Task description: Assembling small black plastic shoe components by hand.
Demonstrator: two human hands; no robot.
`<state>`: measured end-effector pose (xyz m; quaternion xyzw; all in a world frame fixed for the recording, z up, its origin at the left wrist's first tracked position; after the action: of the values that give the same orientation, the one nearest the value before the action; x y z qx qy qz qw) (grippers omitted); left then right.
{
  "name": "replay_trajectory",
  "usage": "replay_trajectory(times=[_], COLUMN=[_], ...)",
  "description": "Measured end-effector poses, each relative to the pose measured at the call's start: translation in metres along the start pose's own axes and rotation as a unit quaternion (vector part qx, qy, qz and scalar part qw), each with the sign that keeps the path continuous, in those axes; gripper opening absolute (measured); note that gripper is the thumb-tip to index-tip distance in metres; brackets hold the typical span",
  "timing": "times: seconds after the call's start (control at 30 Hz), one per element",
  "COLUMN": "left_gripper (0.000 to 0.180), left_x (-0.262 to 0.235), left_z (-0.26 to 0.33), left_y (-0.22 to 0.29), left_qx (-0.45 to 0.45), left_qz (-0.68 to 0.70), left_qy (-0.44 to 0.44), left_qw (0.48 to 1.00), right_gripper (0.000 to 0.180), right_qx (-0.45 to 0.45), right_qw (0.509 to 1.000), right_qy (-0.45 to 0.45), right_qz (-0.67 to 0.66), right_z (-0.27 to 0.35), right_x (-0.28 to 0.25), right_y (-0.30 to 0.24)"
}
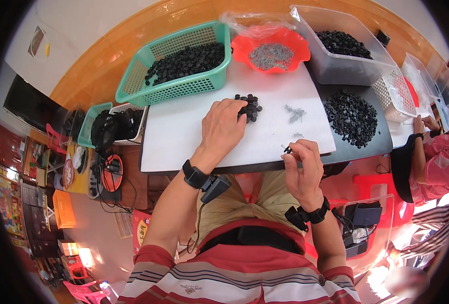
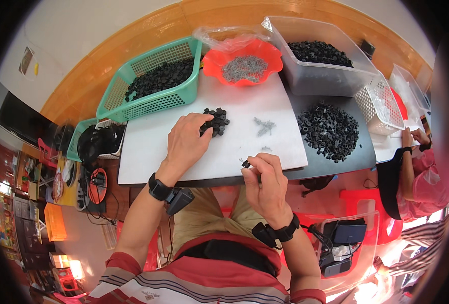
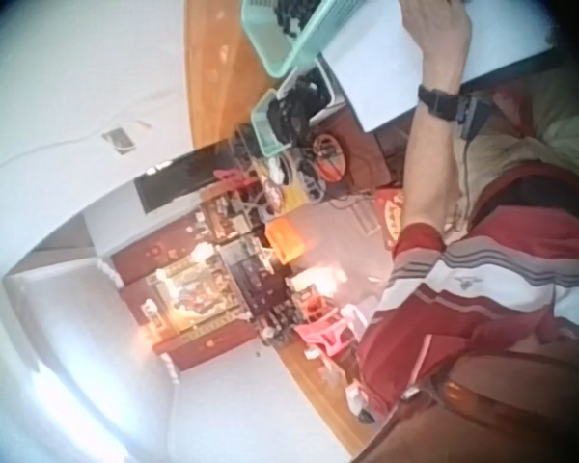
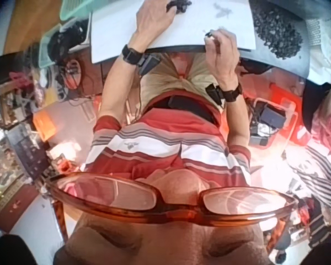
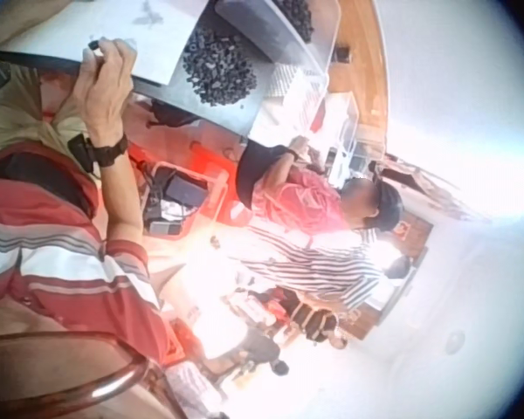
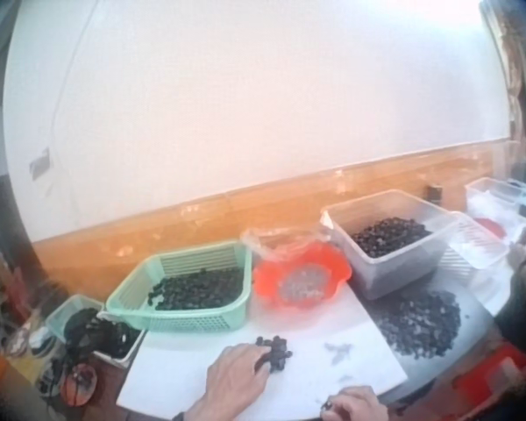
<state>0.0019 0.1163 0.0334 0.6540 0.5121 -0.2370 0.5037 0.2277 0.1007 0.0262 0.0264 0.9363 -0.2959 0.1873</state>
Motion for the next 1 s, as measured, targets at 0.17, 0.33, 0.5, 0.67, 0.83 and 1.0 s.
replay_trajectory(times=[0.17,0.33,0.5,0.67,0.83,1.0], left_gripper=[0.026,0.024,0.026,0.020,0.018,0.018], left_x=[0.003,0.003,-0.008,-0.022,-0.020,-0.011], left_z=[-0.006,-0.006,0.000,0.015,0.040,0.049], left_y=[-0.001,-0.001,0.005,0.005,0.004,0.001], left_qx=[-0.010,-0.006,0.037,0.039,0.051,0.061], left_qz=[-0.006,-0.012,0.043,0.069,0.059,0.068], left_qy=[-0.021,-0.024,0.015,0.037,0.064,0.045], left_qw=[1.000,1.000,0.998,0.996,0.995,0.995], right_gripper=[0.027,0.026,0.025,0.024,0.023,0.022], right_qx=[0.018,0.034,0.066,0.091,0.103,0.110], right_qw=[1.000,0.999,0.996,0.992,0.990,0.989], right_qy=[0.003,-0.004,0.005,0.019,0.020,0.016], right_qz=[-0.017,-0.020,-0.051,-0.089,-0.098,-0.100], right_z=[0.002,0.002,0.009,0.013,0.014,0.017], right_x=[-0.003,-0.002,0.000,-0.001,-0.001,-0.001], right_y=[0.003,0.003,0.010,0.015,0.015,0.014])
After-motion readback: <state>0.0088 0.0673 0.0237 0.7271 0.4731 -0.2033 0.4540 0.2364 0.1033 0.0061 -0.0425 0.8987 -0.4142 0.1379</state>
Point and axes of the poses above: each hand's wrist, its own z-axis away from the middle knuckle, its own x-axis out of the palm, y = z × x, the point moved 7 cm from there along -z, towards the middle knuckle, and after that the axes turned 2 degrees about -y, right-handed, at the moved point
